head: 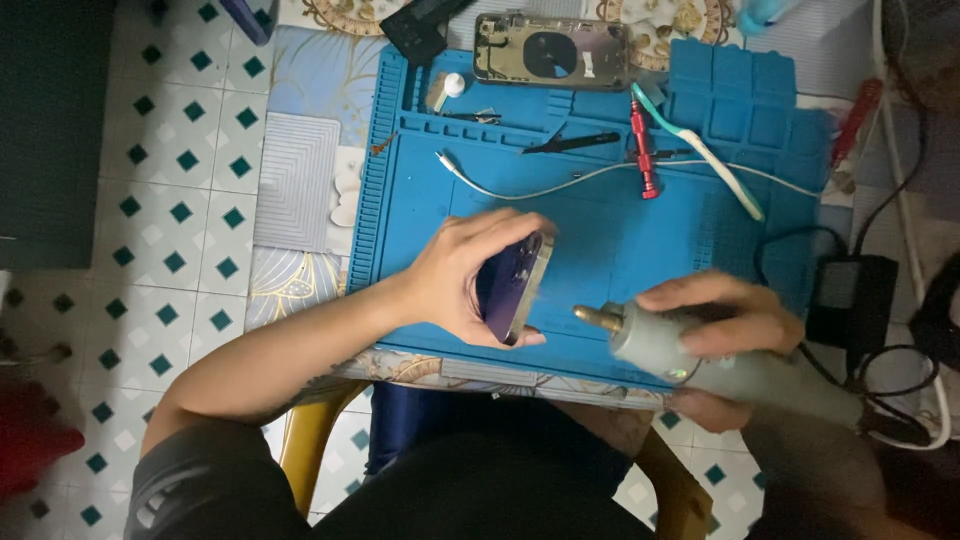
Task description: The person uses a red screwdriver to remove screws from a disassembled phone back cover. They then use a rotary tool to grind or clean the edges of a purple smartphone. The person handles both the phone back cover and the smartphone during the process.
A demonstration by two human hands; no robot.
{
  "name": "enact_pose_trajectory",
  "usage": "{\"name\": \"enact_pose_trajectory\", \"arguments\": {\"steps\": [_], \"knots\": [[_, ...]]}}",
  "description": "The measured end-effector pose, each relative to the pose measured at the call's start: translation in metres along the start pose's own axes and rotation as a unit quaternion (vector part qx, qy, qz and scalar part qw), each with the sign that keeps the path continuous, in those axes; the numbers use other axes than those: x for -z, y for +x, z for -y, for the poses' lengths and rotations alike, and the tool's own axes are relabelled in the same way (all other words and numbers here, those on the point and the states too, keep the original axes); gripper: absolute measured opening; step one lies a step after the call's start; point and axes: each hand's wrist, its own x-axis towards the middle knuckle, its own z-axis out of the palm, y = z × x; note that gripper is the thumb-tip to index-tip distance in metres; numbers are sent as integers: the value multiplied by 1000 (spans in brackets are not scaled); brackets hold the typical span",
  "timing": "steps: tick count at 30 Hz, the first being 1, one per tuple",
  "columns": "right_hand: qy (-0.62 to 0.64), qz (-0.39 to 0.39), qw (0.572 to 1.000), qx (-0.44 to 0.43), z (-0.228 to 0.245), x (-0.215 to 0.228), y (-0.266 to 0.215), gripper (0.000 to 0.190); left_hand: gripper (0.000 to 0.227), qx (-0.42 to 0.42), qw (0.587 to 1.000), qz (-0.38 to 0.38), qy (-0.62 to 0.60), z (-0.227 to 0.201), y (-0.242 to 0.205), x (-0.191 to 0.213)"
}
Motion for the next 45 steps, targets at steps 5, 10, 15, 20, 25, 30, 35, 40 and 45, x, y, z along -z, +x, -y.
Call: {"name": "enact_pose_trajectory", "arguments": {"steps": [5,10,15,20,25,30,35,40,45], "knots": [[-2,9,1000,12,-6,4,-6,54,96,-3,1000,8,-2,0,0,0],[22,22,999,-8,0,7,-4,52,96,-29,1000,7,-4,-1,1,-1],[27,15,1000,2,0,3,-1,47,98,-9,1000,5,-4,3,-1,1],[40,-6,999,-16,4,-2,3,50,96,-4,1000,3,-5,2,-1,0],[9,-13,1000,22,-3,-8,1,44,98,-4,1000,1,-1,3,-1,1],[36,-24,998,36,-8,-9,0,46,99,-12,1000,3,-14,5,-2,0],[38,-4,999,17,-5,-2,-3,49,94,-7,1000,9,-12,1,2,1],[27,-19,999,11,-4,-4,-2,48,96,-22,1000,9,-5,2,0,0],[17,-10,1000,16,-8,-2,-4,49,97,-6,1000,0,-13,4,-1,2]]}}
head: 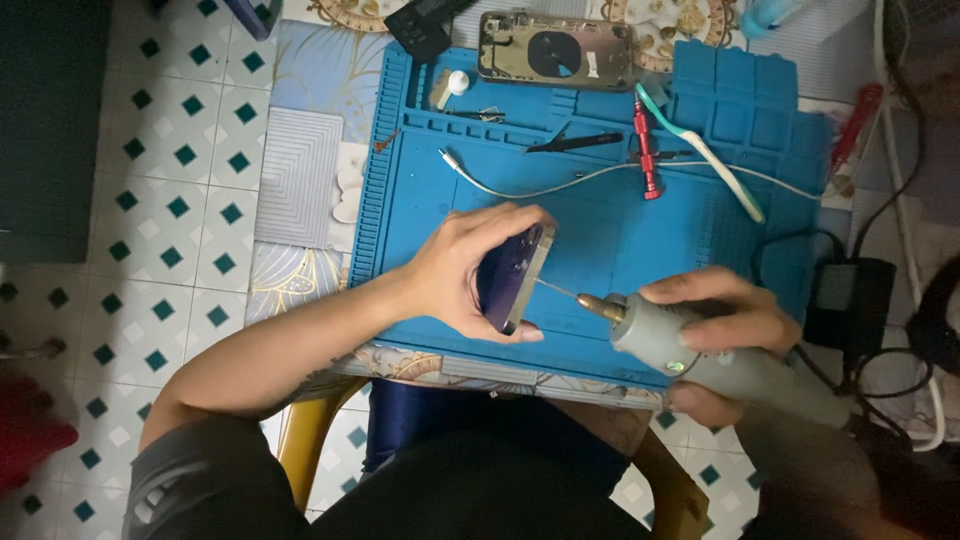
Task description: The person uses a red screwdriver to remove screws from a disassembled phone back cover. They then use a rotary tool to grind or clean the edges of a purple smartphone. The person handles both the phone back cover and the smartphone during the process.
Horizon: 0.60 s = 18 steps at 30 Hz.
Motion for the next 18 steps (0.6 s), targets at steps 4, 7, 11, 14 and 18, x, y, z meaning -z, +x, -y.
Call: {"name": "enact_pose_trajectory", "arguments": {"steps": [4,7,11,14,18], "knots": [[-2,-61,998,21,-3,-10,1,46,102,1,1000,6,4,-1,1,0],[13,20,1000,-2,6,-3,2,49,103,5,1000,5,8,-1,1,1],[-32,-35,999,11,-2,-5,-3,50,104,7,1000,9,-1,-1,1,1],[5,-5,1000,2,2,-6,1,49,104,8,1000,7,2,0,0,1],[14,-9,1000,9,-2,-7,0,48,106,1,1000,4,-1,3,-3,-1]]}}
